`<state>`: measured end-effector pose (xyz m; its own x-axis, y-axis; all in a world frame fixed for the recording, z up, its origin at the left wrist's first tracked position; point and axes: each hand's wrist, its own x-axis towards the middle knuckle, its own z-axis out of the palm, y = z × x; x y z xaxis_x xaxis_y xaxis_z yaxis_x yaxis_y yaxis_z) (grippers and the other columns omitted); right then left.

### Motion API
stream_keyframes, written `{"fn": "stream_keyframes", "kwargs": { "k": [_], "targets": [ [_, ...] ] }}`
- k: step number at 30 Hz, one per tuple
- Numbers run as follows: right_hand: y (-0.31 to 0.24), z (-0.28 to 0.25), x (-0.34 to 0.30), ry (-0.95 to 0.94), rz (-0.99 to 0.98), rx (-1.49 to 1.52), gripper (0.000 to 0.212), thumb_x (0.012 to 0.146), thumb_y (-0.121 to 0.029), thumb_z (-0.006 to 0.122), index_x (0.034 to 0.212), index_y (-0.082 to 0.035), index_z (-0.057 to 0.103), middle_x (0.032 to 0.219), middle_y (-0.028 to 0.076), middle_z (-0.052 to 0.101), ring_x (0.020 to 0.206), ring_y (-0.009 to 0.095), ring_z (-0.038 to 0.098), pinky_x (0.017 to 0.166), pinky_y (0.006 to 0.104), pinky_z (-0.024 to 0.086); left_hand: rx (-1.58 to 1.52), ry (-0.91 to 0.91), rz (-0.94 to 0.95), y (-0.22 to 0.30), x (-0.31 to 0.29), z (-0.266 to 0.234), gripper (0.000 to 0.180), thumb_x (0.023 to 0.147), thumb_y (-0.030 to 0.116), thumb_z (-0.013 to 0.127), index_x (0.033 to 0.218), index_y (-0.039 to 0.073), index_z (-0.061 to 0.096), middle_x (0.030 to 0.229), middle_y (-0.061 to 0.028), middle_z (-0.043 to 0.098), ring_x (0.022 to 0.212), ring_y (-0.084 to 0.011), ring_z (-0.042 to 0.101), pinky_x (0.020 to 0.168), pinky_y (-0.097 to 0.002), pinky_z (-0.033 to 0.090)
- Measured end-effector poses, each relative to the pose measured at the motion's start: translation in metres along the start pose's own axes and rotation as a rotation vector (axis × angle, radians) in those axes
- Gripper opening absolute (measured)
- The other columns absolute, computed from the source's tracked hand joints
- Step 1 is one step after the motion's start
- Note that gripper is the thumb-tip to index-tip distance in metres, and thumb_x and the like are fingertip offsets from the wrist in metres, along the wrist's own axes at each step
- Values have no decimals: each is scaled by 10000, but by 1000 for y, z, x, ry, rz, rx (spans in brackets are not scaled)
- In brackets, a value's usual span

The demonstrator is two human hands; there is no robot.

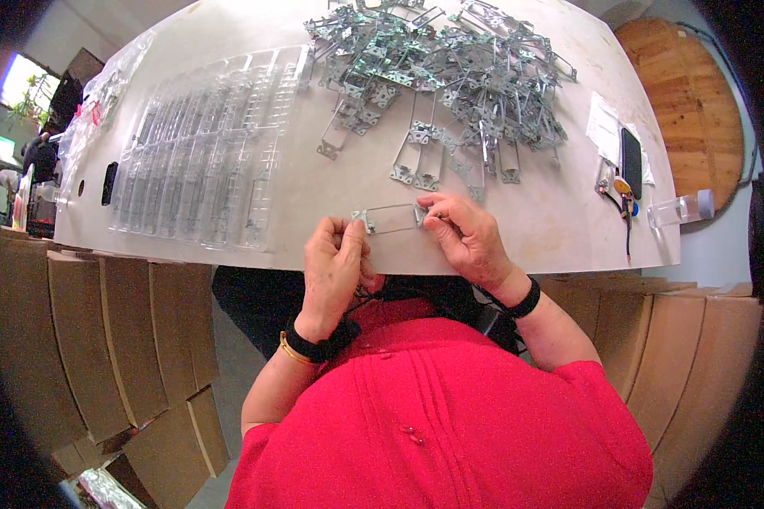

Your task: Assembling small metal and plastic hardware components at a workstation.

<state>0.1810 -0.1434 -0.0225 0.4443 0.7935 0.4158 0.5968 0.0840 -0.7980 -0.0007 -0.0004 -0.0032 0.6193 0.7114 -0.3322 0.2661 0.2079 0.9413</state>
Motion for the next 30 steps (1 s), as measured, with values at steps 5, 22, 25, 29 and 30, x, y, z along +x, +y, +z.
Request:
{"fn": "stream_keyframes", "kwargs": {
  "k": [5,22,25,29,30],
  "targets": [
    [-4,-5,-2,-113,67,51,62,976,-106,704,991,-50,682,975,138,738,860,319,718,757,392,554,-81,22,19,4,6,2,257,1096,192,574,1163,-56,562,859,-78,650,631,-115,661,490,-253,547],
    [-1,-9,-4,-203,50,66,74,978,-112,711,1018,-50,705,912,132,708,794,288,685,709,373,532,498,172,347,4,-2,21,296,981,124,705,1212,-15,583,903,-166,673,737,-243,664,691,-393,542],
    [-5,-4,-2,-101,-2,49,82,954,-90,731,1025,-51,715,916,151,704,809,328,695,707,401,544,527,157,481,-5,5,17,247,978,82,679,1196,-2,599,909,-183,676,754,-276,675,709,-398,545],
    [-3,-4,0,-21,-64,-25,133,937,-52,735,1069,-52,737,937,137,718,847,331,703,745,404,562,558,145,614,-3,5,18,131,976,38,644,1103,7,646,931,-189,697,796,-294,700,729,-389,548],
    [-2,-4,0,-22,-65,-24,133,937,-52,735,1069,-52,737,937,137,718,847,331,703,745,404,562,558,146,614,-3,4,19,131,976,38,644,1103,7,646,931,-189,697,796,-294,700,729,-389,548]
  ]
}}
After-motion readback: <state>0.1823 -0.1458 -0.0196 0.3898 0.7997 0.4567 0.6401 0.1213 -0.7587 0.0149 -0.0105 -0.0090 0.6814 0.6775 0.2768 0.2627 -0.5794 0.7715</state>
